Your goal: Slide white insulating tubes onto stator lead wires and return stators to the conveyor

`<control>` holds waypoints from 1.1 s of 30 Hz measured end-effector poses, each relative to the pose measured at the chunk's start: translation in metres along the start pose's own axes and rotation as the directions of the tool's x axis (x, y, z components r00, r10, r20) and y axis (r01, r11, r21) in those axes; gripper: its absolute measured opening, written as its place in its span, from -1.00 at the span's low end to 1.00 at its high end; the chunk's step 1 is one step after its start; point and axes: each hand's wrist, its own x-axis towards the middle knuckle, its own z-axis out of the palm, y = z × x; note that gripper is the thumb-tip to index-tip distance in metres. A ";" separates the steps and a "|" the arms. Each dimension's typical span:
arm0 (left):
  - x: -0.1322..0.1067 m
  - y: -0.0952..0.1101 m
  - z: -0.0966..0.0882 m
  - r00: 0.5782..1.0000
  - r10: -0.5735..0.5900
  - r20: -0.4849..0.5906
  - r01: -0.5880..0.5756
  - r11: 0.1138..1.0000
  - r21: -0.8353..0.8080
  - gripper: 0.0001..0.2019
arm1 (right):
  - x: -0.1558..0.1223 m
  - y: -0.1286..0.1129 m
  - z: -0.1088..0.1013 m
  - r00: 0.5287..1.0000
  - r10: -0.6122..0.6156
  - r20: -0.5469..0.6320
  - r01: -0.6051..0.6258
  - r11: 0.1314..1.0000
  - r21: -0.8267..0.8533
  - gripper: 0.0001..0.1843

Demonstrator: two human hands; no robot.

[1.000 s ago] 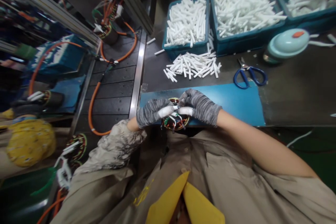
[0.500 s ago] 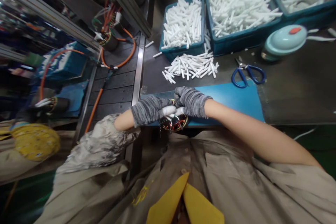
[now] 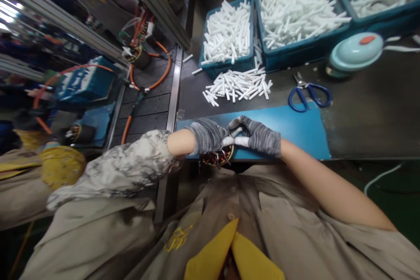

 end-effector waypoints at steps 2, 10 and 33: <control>-0.012 -0.010 0.003 0.999 -0.010 -0.046 0.010 1.000 -0.005 -0.61 | -0.014 0.004 -0.004 0.995 -0.027 -0.092 0.025 0.999 -0.024 -0.55; -0.027 -0.062 0.053 0.801 -0.185 -0.570 -0.068 0.917 -0.394 -0.46 | -0.035 0.006 0.016 0.871 -0.490 0.021 0.443 0.768 -0.463 -0.62; -0.041 -0.023 0.090 0.679 0.056 -0.732 0.015 0.996 0.091 -0.63 | 0.017 -0.008 0.021 1.000 -0.005 0.011 0.004 1.000 0.029 -0.67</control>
